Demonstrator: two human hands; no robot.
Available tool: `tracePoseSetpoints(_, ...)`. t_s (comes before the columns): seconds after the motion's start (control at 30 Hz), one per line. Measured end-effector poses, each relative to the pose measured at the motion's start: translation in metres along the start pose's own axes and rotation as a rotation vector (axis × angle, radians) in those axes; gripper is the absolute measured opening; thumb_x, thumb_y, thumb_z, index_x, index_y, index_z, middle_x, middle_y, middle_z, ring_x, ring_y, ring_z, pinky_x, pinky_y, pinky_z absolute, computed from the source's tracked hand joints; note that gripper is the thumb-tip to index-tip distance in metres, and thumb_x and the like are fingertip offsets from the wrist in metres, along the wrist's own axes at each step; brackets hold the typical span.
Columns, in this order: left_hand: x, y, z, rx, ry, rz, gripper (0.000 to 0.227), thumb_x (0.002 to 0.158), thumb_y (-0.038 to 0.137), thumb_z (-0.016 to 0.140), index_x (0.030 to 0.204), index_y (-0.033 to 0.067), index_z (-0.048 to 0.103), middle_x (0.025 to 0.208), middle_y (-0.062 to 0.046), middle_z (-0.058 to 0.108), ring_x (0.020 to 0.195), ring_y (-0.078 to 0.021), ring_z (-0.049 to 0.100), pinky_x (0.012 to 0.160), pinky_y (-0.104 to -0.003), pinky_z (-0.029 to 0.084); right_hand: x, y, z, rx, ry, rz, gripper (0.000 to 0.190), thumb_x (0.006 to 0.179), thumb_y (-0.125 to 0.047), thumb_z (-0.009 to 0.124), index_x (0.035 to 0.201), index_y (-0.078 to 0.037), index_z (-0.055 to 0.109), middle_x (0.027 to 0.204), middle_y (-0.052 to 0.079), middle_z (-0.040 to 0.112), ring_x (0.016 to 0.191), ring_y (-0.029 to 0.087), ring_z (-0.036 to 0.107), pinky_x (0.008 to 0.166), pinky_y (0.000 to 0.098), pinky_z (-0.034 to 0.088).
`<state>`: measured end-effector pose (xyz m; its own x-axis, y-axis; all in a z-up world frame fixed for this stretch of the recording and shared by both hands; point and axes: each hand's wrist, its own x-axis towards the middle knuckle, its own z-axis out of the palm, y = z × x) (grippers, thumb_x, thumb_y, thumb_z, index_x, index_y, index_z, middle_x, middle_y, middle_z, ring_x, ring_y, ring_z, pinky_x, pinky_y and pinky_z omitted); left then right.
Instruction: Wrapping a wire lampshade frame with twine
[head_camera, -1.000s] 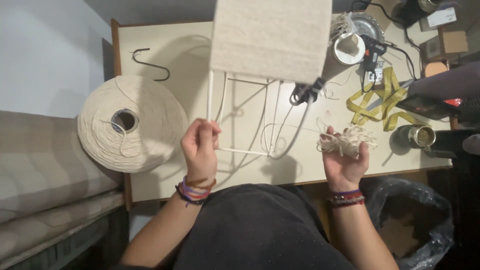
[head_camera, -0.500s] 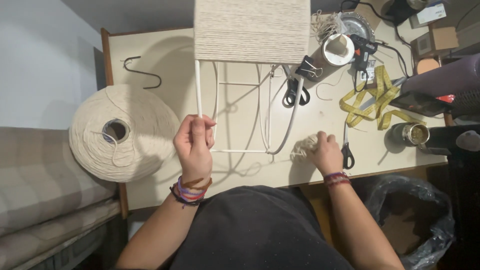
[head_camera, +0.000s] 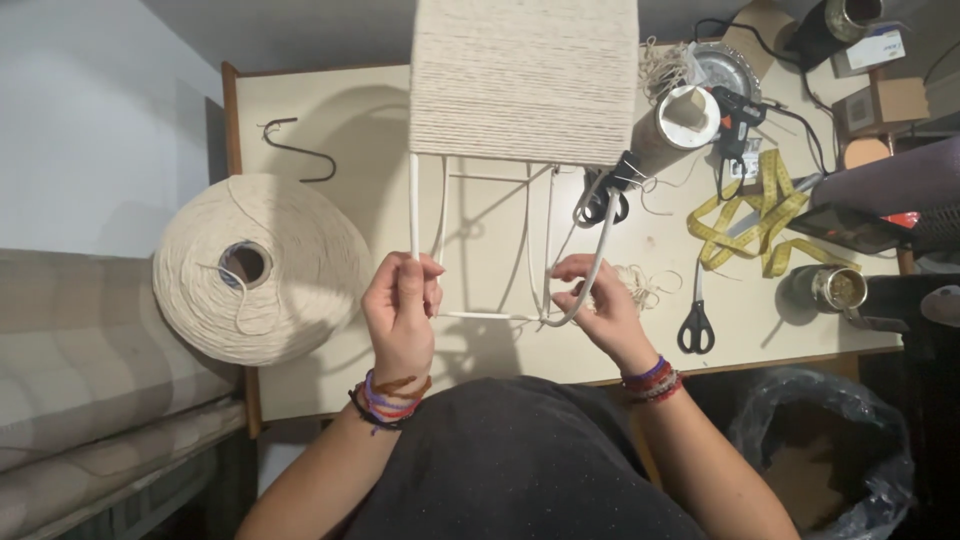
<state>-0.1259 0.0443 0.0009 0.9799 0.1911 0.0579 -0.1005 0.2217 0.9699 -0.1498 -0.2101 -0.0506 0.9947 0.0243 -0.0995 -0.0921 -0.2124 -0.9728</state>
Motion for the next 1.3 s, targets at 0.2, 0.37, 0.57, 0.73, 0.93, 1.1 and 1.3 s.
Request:
tracePoseSetpoints(0.2, -0.003, 0.001, 0.001, 0.009, 0.011, 0.013, 0.034, 0.109, 0.026, 0.049, 0.090, 0.0009, 0.062, 0.062, -0.002, 0.044, 0.054, -0.0094, 0.045, 0.053, -0.021, 0.042, -0.009, 0.088, -0.010, 0.004, -0.224, 0.138, 0.057, 0.073, 0.008, 0.065, 0.129, 0.005, 0.052, 0.131, 0.032, 0.060, 0.129, 0.050, 0.056, 0.097, 0.0614, 0.050)
tracePoseSetpoints(0.37, -0.002, -0.002, -0.001, 0.022, 0.012, 0.040, 0.034, 0.110, 0.024, 0.049, 0.089, 0.0010, 0.063, 0.064, -0.002, 0.046, 0.058, -0.0100, 0.046, 0.057, -0.023, 0.044, -0.027, 0.104, -0.019, 0.103, -0.301, 0.238, 0.057, 0.088, 0.001, 0.066, 0.141, -0.001, 0.046, 0.100, 0.013, 0.053, 0.089, 0.026, 0.060, 0.078, 0.0392, 0.050)
tracePoseSetpoints(0.57, 0.002, 0.010, 0.005, 0.040, 0.013, 0.069, 0.033, 0.110, 0.023, 0.049, 0.088, 0.0019, 0.061, 0.068, -0.003, 0.047, 0.061, -0.0108, 0.046, 0.061, -0.024, 0.045, -0.042, 0.119, -0.051, -0.189, -0.195, 0.366, 0.017, 0.096, -0.021, 0.069, 0.093, -0.006, 0.078, 0.064, 0.007, 0.062, 0.062, 0.015, 0.057, 0.059, 0.0301, 0.047)
tracePoseSetpoints(0.73, 0.004, 0.010, 0.013, 0.020, 0.025, 0.066, 0.031, 0.110, 0.021, 0.049, 0.088, 0.0031, 0.061, 0.071, -0.004, 0.049, 0.063, -0.0108, 0.046, 0.064, -0.025, 0.045, -0.051, 0.144, -0.066, -1.153, -0.394, 0.361, 0.025, 0.091, -0.034, 0.067, 0.088, -0.011, 0.078, 0.078, 0.012, 0.073, 0.079, 0.031, 0.076, 0.073, 0.0418, 0.060)
tracePoseSetpoints(0.93, 0.005, 0.009, 0.021, -0.036, 0.027, 0.041, 0.031, 0.110, 0.023, 0.050, 0.088, 0.0031, 0.060, 0.074, -0.003, 0.050, 0.062, -0.0100, 0.044, 0.062, -0.024, 0.045, -0.035, 0.103, -0.028, -0.849, -0.107, 0.084, 0.042, 0.086, -0.014, 0.074, 0.127, -0.014, 0.069, 0.129, 0.010, 0.062, 0.123, 0.033, 0.063, 0.097, 0.0423, 0.057)
tracePoseSetpoints(1.1, 0.001, 0.007, 0.024, -0.077, 0.032, 0.014, 0.030, 0.110, 0.022, 0.049, 0.088, 0.0028, 0.059, 0.075, -0.004, 0.049, 0.061, -0.0103, 0.045, 0.061, -0.024, 0.044, -0.026, 0.078, 0.008, 0.043, -0.231, 0.353, 0.080, 0.090, -0.009, 0.075, 0.160, -0.019, 0.036, 0.078, 0.007, 0.067, 0.073, 0.016, 0.067, 0.070, 0.0282, 0.058)
tracePoseSetpoints(1.3, -0.006, -0.006, 0.018, -0.059, 0.011, 0.032, 0.031, 0.109, 0.021, 0.049, 0.087, 0.0016, 0.059, 0.073, -0.005, 0.050, 0.057, -0.0114, 0.045, 0.058, -0.025, 0.044, -0.046, 0.170, -0.014, -1.254, -0.314, 0.122, 0.016, 0.095, -0.029, 0.055, 0.094, -0.018, 0.067, 0.076, 0.007, 0.071, 0.082, 0.029, 0.074, 0.072, 0.0443, 0.061)
